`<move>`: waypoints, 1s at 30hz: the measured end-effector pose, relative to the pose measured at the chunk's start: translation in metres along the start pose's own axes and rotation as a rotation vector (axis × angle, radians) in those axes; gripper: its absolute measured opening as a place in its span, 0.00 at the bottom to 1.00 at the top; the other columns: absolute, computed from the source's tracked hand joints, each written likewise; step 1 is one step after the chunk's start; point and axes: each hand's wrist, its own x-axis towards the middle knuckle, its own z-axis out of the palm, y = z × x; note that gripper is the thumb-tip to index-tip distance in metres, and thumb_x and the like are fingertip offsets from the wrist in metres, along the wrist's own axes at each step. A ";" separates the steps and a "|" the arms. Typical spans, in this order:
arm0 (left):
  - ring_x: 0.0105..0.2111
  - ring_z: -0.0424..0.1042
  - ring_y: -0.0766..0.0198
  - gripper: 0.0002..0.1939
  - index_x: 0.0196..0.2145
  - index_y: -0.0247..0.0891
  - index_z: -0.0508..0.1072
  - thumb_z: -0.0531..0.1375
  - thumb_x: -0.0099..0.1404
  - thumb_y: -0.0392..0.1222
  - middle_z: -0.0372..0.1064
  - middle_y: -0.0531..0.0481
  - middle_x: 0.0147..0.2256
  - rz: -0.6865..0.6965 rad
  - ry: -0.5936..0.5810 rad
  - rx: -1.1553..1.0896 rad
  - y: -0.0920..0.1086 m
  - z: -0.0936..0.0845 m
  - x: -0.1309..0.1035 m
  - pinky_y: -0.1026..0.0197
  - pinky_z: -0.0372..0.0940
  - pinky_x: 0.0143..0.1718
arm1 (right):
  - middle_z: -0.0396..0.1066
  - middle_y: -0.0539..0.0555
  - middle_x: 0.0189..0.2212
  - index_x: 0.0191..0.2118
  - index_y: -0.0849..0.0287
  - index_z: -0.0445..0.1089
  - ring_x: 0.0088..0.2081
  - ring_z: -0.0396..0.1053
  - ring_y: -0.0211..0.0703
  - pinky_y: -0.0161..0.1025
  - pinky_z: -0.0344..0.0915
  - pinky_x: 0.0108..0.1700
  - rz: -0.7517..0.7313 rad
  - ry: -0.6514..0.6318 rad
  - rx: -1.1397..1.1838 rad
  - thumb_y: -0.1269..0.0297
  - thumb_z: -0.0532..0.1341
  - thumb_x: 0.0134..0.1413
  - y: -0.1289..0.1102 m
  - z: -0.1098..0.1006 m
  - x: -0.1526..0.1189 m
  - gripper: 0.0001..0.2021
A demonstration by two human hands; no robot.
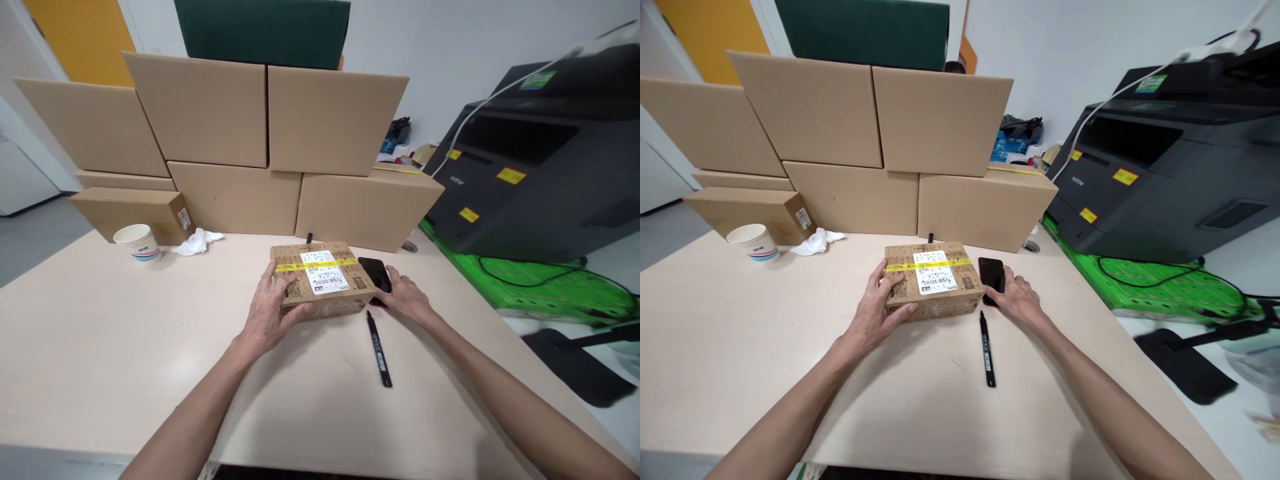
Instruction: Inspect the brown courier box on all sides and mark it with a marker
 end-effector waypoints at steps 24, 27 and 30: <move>0.64 0.61 0.39 0.26 0.58 0.36 0.66 0.59 0.70 0.56 0.59 0.27 0.63 0.148 0.295 0.246 0.003 -0.003 0.004 0.35 0.59 0.59 | 0.70 0.46 0.23 0.36 0.58 0.69 0.26 0.71 0.41 0.39 0.73 0.28 0.338 0.420 1.223 0.56 0.74 0.31 0.009 0.007 0.025 0.23; 0.55 0.68 0.48 0.20 0.57 0.37 0.68 0.61 0.70 0.45 0.68 0.34 0.55 0.348 0.466 0.224 0.010 -0.012 0.005 0.43 0.64 0.56 | 0.72 0.46 0.28 0.39 0.57 0.71 0.30 0.72 0.38 0.37 0.74 0.33 0.315 0.568 1.369 0.52 0.72 0.35 0.010 -0.009 0.013 0.23; 0.45 0.72 0.57 0.18 0.57 0.38 0.70 0.59 0.70 0.37 0.72 0.41 0.45 0.501 0.419 -0.024 0.030 -0.011 0.001 0.55 0.70 0.45 | 0.78 0.51 0.38 0.43 0.57 0.76 0.37 0.76 0.39 0.38 0.75 0.42 0.158 0.595 1.573 0.53 0.74 0.34 -0.007 -0.025 -0.011 0.26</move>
